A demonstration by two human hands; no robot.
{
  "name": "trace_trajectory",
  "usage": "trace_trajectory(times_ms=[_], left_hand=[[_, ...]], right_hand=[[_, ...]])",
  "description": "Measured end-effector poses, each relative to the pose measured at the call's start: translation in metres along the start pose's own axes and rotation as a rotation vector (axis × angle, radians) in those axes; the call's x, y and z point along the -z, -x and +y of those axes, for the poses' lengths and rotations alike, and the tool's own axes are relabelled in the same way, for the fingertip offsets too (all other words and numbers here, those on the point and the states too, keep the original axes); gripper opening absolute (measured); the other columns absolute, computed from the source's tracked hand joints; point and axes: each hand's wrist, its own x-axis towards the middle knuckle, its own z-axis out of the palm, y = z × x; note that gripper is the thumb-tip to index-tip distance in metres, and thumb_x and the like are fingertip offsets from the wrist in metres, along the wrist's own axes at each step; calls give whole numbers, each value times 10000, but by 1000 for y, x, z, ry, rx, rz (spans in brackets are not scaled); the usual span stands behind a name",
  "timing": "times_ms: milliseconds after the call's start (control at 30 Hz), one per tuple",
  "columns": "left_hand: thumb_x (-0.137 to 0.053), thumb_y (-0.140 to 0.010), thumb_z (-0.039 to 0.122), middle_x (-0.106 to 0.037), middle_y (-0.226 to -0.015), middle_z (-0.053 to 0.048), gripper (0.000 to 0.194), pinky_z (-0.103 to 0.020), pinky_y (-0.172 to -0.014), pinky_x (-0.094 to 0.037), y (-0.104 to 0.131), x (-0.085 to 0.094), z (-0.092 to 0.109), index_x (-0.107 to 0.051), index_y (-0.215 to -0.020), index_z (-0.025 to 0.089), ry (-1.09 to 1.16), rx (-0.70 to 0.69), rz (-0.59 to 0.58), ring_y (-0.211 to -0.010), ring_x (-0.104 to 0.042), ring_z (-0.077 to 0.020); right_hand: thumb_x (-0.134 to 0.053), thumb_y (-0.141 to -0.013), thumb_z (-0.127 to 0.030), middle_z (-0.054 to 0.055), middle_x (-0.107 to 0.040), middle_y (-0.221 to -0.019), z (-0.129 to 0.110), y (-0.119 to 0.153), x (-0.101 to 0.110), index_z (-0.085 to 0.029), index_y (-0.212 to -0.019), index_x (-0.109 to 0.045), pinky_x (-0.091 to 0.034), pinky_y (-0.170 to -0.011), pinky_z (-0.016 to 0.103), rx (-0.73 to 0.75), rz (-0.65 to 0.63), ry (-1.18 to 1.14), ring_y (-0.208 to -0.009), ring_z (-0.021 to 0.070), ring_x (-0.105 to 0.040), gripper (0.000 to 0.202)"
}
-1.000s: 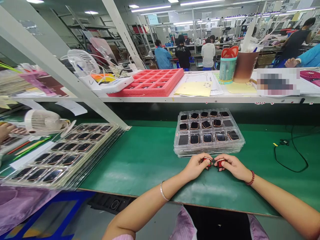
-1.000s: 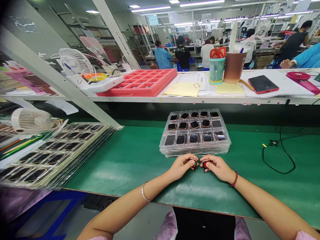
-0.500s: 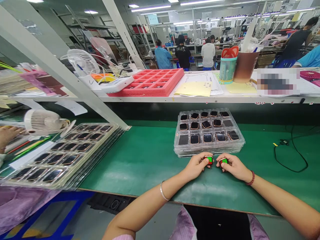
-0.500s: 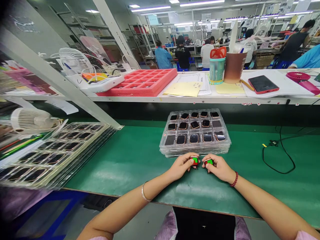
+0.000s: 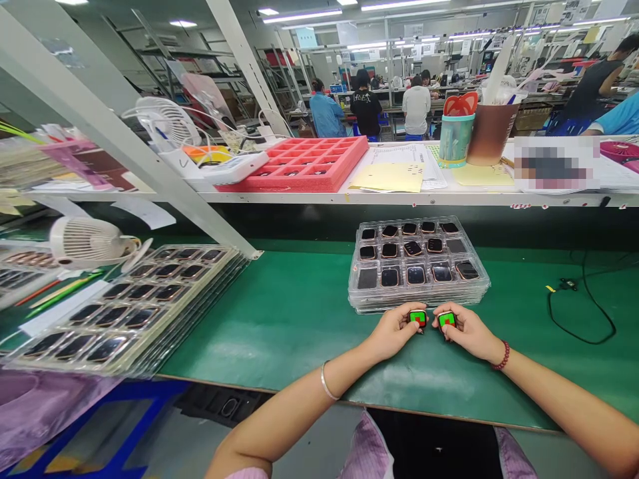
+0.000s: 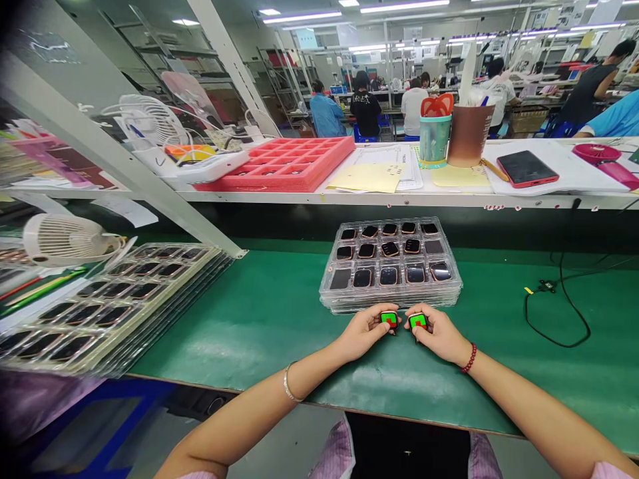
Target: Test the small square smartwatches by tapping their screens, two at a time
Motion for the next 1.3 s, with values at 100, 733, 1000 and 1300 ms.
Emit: trace_trajectory(times_ms=[100, 733, 1000, 1300], left_hand=[[-594, -776, 253, -643, -947, -74, 378, -325, -769, -504, 0, 1, -1, -554, -1139, 153, -16, 2, 6, -832, -612, -174], [-523, -741, 127, -662, -869, -56, 294, -222, -603, -419, 2, 1, 7, -564, -1032, 144, -294, -27, 15, -697, -565, -129], [-505, -737, 100, -645, -894, -53, 337, -238, -650, -440, 1, 3, 2, -535, -1068, 154, -252, -33, 10, -720, -569, -131], [-481, -756, 101, -631, -946, -61, 389, -277, -727, -475, 1, 3, -3, -510, -1138, 171, -175, -30, 14, -787, -595, -150]], right_hand=[[-539, -813, -228, 44, -626, -887, -1, 0, -1, -200, -1061, -511, -498, -590, 274, 6, -7, 8, -659, 136, -564, 250], [-503, -782, -159, 47, -627, -906, -3, 0, 1, -198, -1068, -513, -492, -601, 270, -9, -5, -31, -691, 136, -563, 289], [-472, -764, -99, 47, -623, -973, 2, -1, 3, -213, -1148, -490, -505, -681, 298, 11, -39, -27, -710, 128, -584, 401], [-461, -770, -85, 55, -625, -974, 3, 0, 3, -206, -1148, -491, -494, -693, 300, 41, -40, 51, -783, 156, -601, 399]])
